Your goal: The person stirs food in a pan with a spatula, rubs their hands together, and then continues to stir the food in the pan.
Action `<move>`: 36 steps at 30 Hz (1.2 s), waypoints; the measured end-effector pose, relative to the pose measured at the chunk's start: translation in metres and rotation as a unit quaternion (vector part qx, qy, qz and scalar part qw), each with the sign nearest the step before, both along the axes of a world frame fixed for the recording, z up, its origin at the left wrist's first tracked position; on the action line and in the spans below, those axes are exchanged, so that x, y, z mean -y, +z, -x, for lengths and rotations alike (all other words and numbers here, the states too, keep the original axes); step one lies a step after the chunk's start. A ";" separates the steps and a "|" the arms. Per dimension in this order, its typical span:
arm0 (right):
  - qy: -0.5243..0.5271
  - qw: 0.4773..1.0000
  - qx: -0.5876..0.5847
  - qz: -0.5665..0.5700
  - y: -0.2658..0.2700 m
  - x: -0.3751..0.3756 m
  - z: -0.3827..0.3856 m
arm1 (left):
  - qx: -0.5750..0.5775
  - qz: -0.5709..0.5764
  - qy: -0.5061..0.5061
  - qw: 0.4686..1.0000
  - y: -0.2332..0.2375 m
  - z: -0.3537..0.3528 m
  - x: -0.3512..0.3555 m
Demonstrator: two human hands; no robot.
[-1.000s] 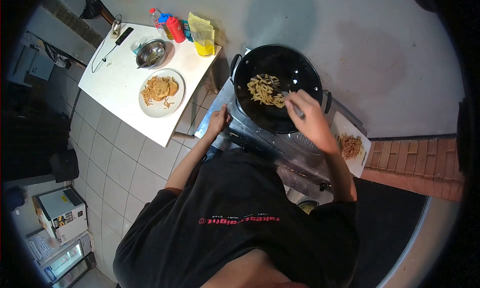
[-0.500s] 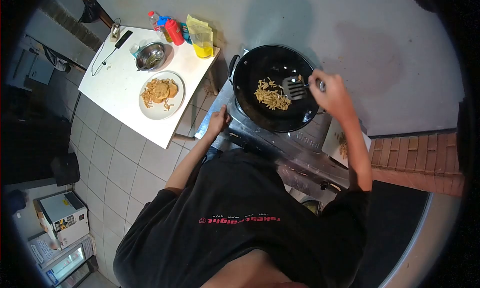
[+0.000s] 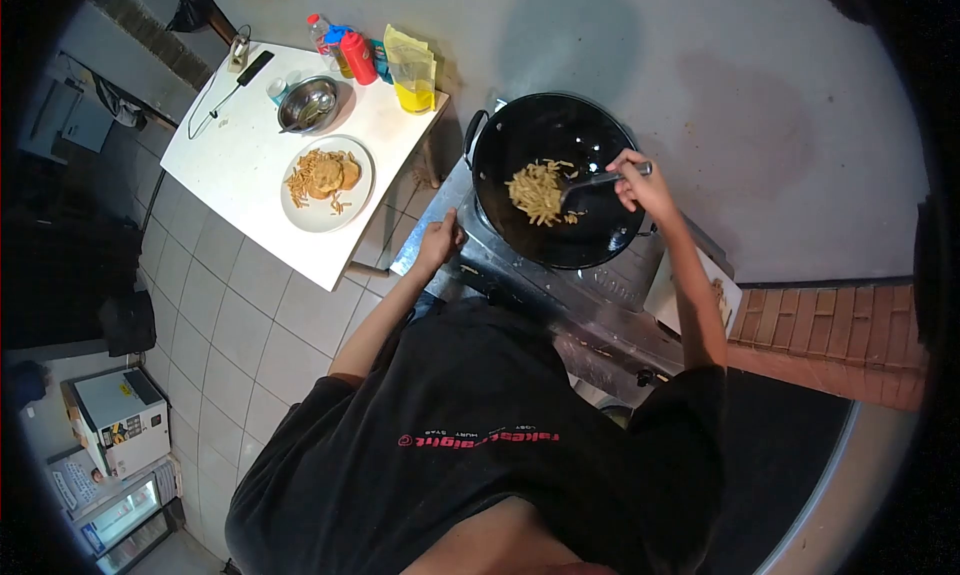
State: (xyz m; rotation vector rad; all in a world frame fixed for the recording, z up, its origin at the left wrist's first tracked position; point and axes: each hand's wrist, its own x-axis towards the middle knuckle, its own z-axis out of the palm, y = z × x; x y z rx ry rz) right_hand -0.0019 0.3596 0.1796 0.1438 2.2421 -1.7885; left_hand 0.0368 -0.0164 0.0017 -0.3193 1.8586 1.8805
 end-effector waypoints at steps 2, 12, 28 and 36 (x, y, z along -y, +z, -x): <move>-0.048 0.998 -0.002 0.049 0.001 0.023 -0.015 | -0.002 0.010 0.003 1.000 0.000 -0.001 0.000; 0.050 0.919 -0.318 -0.228 0.064 0.104 -0.095 | 0.008 0.005 -0.010 1.000 0.008 -0.001 0.001; -0.081 0.920 -0.295 -0.245 0.040 0.099 -0.114 | 0.011 -0.018 -0.010 1.000 -0.004 0.000 0.002; -0.154 0.886 -0.324 -0.294 0.022 0.100 -0.123 | 0.011 -0.001 -0.009 1.000 -0.002 0.000 0.002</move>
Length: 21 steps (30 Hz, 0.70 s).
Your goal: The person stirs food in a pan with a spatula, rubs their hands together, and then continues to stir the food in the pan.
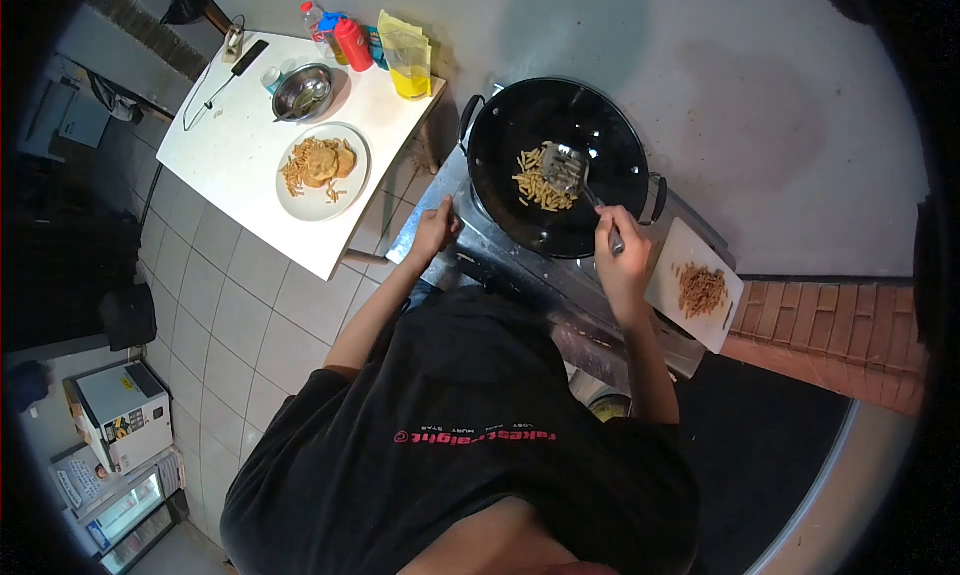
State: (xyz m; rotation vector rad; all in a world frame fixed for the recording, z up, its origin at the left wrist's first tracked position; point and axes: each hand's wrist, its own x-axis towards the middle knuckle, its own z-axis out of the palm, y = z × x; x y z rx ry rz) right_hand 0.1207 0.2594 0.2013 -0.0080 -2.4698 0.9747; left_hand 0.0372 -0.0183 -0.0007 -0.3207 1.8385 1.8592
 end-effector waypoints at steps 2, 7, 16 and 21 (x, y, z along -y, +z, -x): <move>-0.002 1.000 -0.026 0.003 -0.011 -0.002 -0.001 | 0.002 -0.004 0.002 1.000 0.003 0.000 0.000; -0.055 0.998 0.004 0.032 -0.011 0.003 -0.009 | -0.010 0.003 0.006 1.000 -0.007 0.001 0.000; -0.101 0.972 0.033 0.208 -0.020 0.003 -0.027 | 0.014 -0.001 -0.006 1.000 0.000 0.002 0.001; -0.091 0.957 0.030 0.275 -0.025 0.011 -0.035 | 0.009 0.002 -0.003 1.000 0.015 -0.001 -0.002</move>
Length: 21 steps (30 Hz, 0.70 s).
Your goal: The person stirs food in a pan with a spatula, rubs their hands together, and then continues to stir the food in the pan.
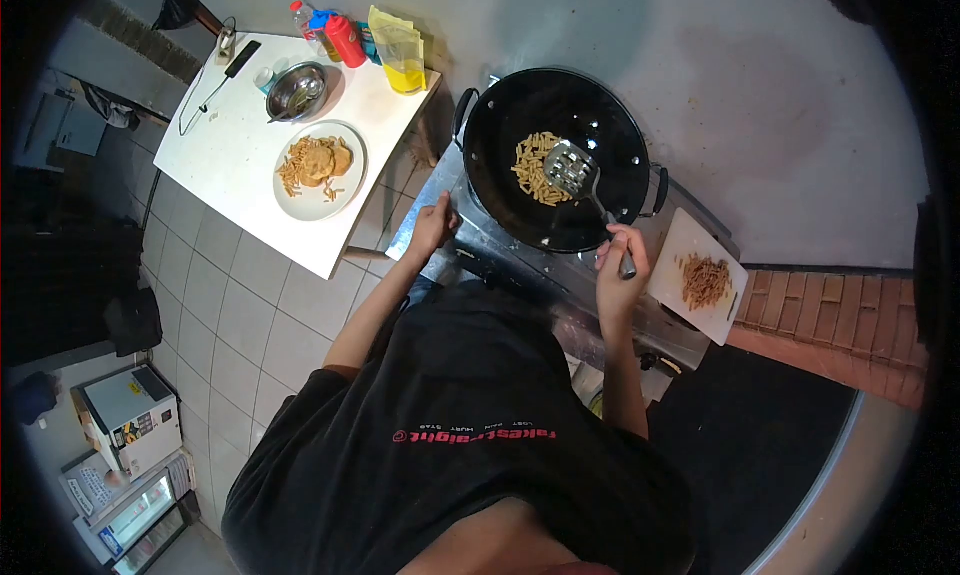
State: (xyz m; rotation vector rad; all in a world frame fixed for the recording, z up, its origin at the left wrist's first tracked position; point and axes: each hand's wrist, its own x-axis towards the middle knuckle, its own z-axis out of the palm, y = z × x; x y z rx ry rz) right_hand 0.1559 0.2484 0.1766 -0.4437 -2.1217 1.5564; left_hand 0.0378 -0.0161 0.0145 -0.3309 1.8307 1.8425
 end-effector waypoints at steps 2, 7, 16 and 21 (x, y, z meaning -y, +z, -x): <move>0.010 0.999 0.039 -0.025 -0.011 -0.002 -0.003 | -0.003 0.006 0.002 1.000 0.002 0.000 0.000; 0.009 0.996 0.065 -0.062 -0.015 0.005 -0.011 | 0.001 -0.030 0.008 1.000 0.003 0.000 0.000; 0.045 0.981 0.042 -0.185 0.003 0.019 -0.008 | 0.004 -0.014 -0.005 1.000 -0.007 0.001 0.003; 0.043 0.979 0.017 -0.197 0.004 0.021 -0.008 | -0.008 -0.009 -0.002 1.000 -0.009 0.000 0.004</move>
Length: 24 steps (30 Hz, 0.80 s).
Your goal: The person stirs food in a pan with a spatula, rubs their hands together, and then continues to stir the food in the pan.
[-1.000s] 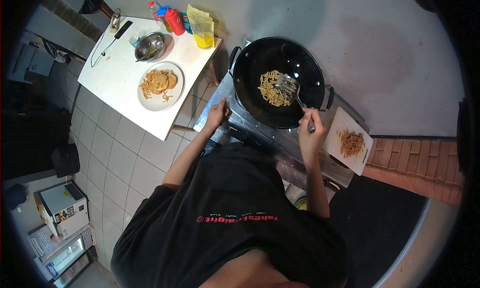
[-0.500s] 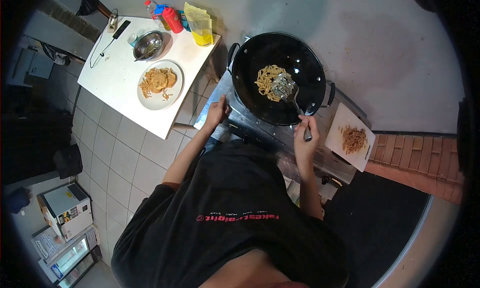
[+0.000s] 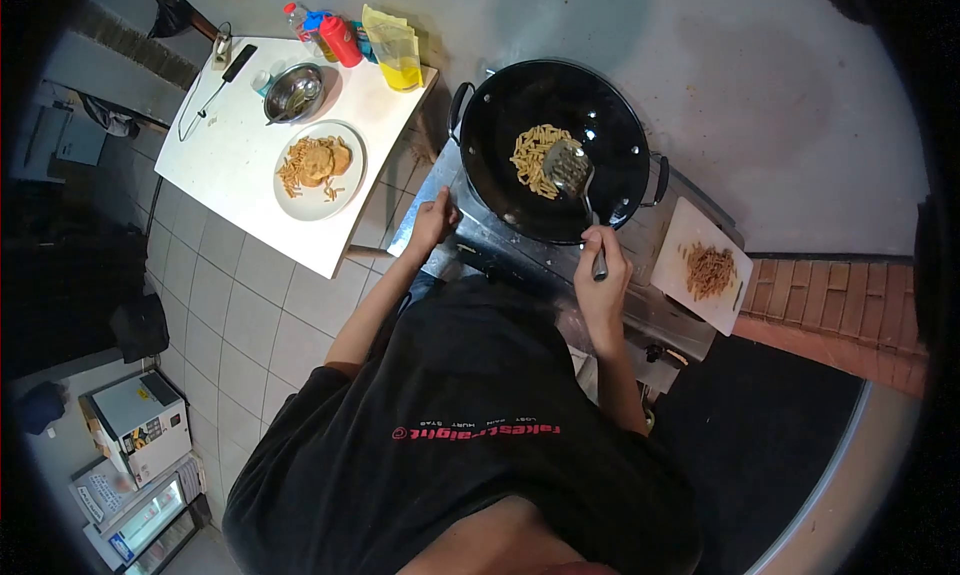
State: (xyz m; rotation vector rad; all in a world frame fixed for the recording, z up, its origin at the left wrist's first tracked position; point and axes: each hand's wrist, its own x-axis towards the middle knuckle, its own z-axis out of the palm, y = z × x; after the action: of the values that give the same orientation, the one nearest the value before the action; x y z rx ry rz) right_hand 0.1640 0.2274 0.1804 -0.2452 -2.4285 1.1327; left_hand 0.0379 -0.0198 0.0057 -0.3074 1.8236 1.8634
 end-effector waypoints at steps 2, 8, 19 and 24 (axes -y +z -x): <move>0.004 1.000 -0.012 0.003 0.010 0.001 0.002 | 0.002 0.004 -0.004 1.000 0.005 0.000 -0.002; 0.005 1.000 0.001 0.029 0.008 0.002 0.001 | 0.010 -0.003 0.000 1.000 0.008 -0.001 -0.002; 0.003 1.000 -0.031 0.003 -0.007 0.007 -0.005 | 0.011 -0.013 0.000 1.000 0.003 0.000 -0.001; 0.007 1.000 0.015 0.021 0.001 0.010 -0.009 | 0.011 -0.014 0.001 1.000 0.004 0.000 -0.001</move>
State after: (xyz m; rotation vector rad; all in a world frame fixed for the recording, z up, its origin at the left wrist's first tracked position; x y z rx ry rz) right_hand 0.1734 0.2178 0.1810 -0.2604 -2.4389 1.1946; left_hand 0.0380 -0.0189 0.0099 -0.3184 1.7801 1.8780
